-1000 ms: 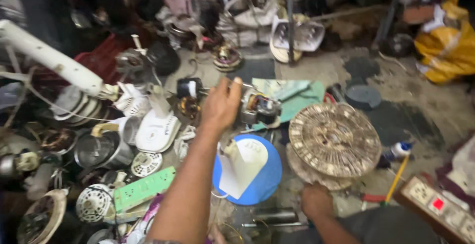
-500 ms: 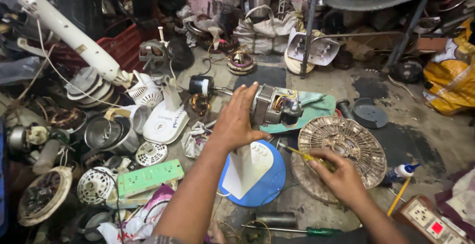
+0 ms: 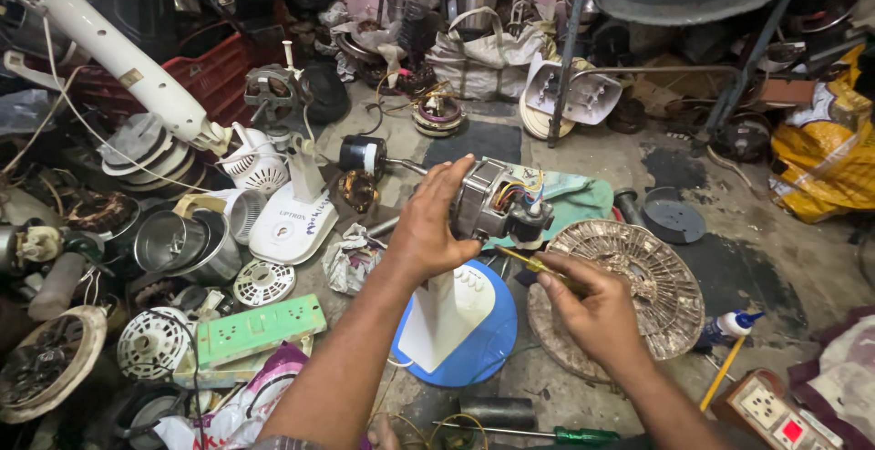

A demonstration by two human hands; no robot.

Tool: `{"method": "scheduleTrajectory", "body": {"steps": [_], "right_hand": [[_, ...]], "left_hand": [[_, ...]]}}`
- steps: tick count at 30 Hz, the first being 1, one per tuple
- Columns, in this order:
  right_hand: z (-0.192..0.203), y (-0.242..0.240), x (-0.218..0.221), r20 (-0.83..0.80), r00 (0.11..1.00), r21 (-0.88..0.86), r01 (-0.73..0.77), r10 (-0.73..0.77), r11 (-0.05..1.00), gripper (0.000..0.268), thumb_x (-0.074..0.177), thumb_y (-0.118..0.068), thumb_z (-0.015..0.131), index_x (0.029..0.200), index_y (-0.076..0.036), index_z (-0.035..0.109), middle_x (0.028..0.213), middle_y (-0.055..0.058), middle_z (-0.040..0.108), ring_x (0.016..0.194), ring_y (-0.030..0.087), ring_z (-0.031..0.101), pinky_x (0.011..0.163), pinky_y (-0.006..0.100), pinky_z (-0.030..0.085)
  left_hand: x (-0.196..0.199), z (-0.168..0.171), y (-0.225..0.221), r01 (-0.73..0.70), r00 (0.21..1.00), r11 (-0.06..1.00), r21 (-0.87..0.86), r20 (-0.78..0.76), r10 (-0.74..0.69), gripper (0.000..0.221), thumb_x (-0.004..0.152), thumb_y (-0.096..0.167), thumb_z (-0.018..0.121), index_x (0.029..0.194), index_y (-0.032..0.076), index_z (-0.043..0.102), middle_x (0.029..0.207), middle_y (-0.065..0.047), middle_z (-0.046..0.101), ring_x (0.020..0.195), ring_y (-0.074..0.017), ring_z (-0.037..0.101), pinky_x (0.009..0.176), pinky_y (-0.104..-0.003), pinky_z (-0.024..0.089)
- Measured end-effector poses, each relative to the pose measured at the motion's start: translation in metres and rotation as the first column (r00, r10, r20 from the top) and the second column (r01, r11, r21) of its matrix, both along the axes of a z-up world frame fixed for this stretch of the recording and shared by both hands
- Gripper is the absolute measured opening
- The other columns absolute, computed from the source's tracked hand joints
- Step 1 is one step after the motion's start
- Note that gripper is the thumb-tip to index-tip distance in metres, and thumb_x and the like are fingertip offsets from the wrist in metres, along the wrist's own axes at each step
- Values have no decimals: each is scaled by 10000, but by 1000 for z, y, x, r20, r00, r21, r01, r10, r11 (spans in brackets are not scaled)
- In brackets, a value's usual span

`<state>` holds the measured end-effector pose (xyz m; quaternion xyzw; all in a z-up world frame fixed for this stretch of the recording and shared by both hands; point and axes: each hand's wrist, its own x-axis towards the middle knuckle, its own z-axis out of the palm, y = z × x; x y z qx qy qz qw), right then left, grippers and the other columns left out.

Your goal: The person repairs a fan motor by applying lubricant to the bearings and using a screwdriver to adjust internal components. They repeatedly test the motor shaft's rotation and use a metal pipe to tap the motor housing.

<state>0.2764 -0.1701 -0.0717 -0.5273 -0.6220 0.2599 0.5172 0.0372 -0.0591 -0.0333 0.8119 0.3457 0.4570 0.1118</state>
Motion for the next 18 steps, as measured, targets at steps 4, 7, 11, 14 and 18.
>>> {"method": "scheduleTrajectory", "body": {"steps": [4, 7, 11, 14, 18], "right_hand": [[7, -4, -9, 32, 999, 20, 21, -22, 1000, 305, 892, -74, 733, 1195, -41, 751, 1019, 87, 801, 814, 97, 705, 671, 251, 564], [14, -7, -13, 83, 996, 101, 23, -32, 995, 290, 886, -74, 736, 1173, -38, 749, 1056, 77, 791, 835, 83, 712, 672, 242, 568], [19, -9, -16, 97, 991, 120, 80, -92, 990, 287, 878, -78, 741, 1164, -55, 760, 1036, 79, 787, 793, 101, 699, 632, 252, 553], [20, -9, -17, 142, 983, 128, 95, -113, 987, 280, 875, -83, 744, 1153, -64, 763, 993, 76, 780, 750, 117, 695, 595, 259, 539], [19, -10, -19, 240, 965, 252, 46, -108, 967, 259, 888, -83, 733, 1145, -65, 756, 990, 80, 760, 787, 114, 719, 618, 237, 566]], "left_hand": [[1, 1, -5, -14, 1000, 1000, -4, -6, 14, 1088, 572, 160, 845, 1552, 149, 372, 1457, -221, 554, 1417, -425, 461, 1171, -449, 404], [1, 3, -6, -24, 1000, 1000, -19, -4, 24, 1095, 569, 155, 844, 1557, 156, 371, 1459, -228, 549, 1420, -420, 458, 1171, -446, 402], [0, 3, -5, -24, 1000, 999, -25, -12, 24, 1094, 570, 158, 844, 1556, 157, 370, 1460, -226, 547, 1423, -413, 458, 1165, -447, 402], [1, 3, -4, -23, 1000, 999, -23, -12, 22, 1099, 563, 157, 840, 1556, 158, 369, 1464, -219, 548, 1425, -410, 456, 1166, -446, 404], [0, 2, -4, -17, 1000, 1000, 5, 1, 17, 1091, 576, 157, 835, 1561, 168, 368, 1472, -205, 554, 1424, -405, 465, 1170, -444, 415]]}}
